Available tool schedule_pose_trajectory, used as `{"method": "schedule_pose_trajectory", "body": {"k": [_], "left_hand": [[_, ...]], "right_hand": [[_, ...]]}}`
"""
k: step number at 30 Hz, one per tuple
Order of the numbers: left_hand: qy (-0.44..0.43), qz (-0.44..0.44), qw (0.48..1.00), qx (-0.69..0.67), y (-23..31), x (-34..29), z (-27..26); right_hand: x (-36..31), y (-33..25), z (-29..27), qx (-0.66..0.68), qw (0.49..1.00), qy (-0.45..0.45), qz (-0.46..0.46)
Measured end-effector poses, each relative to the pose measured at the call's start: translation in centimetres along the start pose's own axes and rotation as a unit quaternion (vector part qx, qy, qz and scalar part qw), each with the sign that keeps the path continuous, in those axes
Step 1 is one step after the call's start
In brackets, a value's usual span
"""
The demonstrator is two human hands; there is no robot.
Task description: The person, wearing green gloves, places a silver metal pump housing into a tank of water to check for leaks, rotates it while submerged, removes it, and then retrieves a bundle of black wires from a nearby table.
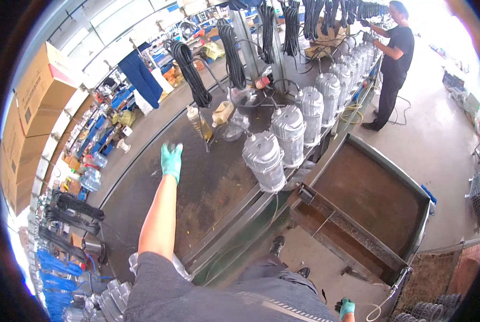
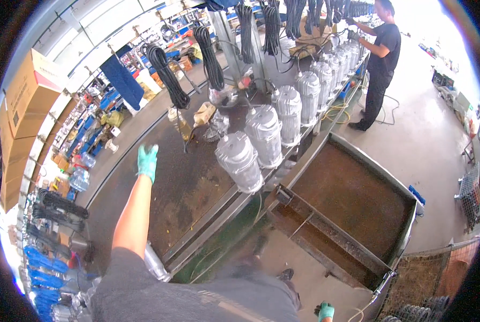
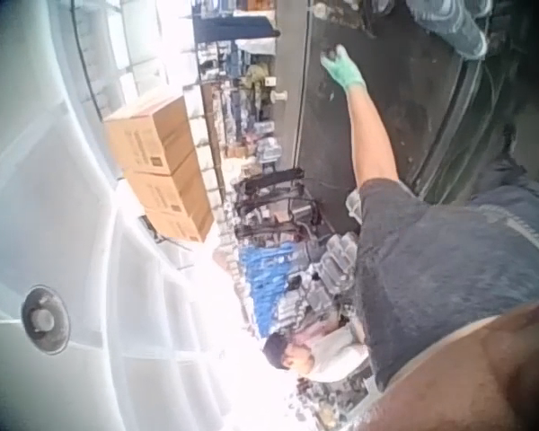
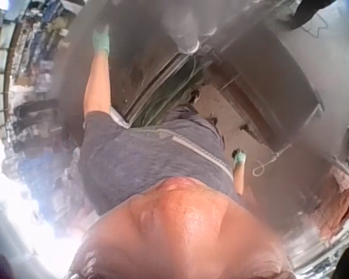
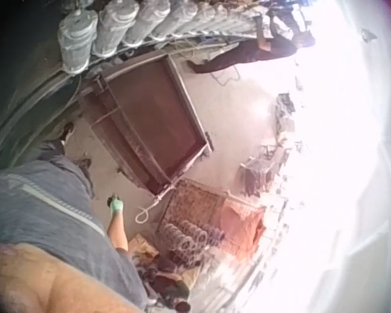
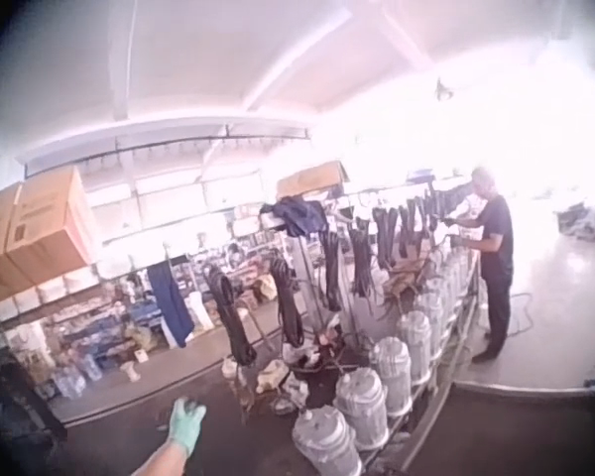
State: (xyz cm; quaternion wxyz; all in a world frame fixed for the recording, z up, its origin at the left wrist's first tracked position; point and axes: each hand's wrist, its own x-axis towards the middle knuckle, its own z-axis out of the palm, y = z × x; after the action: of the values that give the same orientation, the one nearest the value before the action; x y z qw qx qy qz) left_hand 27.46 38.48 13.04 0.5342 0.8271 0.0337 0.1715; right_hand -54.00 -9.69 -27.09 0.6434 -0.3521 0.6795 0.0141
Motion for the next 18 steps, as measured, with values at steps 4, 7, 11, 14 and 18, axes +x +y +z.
{"method": "schedule_pose_trajectory", "body": {"k": [4, 7, 11, 14, 18], "left_hand": [[-0.024, 0.038, 0.999, -0.017, 6.4, 7.2, 8.9], [0.004, 0.076, 0.996, -0.045, 6.1, 15.4, 10.9], [-0.023, 0.137, 0.985, -0.098, 10.6, 20.8, 19.4], [-0.064, 0.159, 0.978, -0.115, 10.6, 21.7, 14.2], [-0.023, 0.211, 0.974, -0.078, 9.6, 18.6, 18.3]], "right_hand": [[2.1, 5.5, -3.6, -0.590, 0.685, 0.006, -0.428], [0.5, 4.5, -0.1, -0.542, 0.761, 0.003, -0.356], [-3.1, 6.1, 2.5, -0.494, 0.818, 0.049, -0.290], [-2.3, 4.3, 3.6, -0.511, 0.807, 0.029, -0.295], [-2.9, 7.1, 4.6, -0.501, 0.817, 0.042, -0.283]]}}
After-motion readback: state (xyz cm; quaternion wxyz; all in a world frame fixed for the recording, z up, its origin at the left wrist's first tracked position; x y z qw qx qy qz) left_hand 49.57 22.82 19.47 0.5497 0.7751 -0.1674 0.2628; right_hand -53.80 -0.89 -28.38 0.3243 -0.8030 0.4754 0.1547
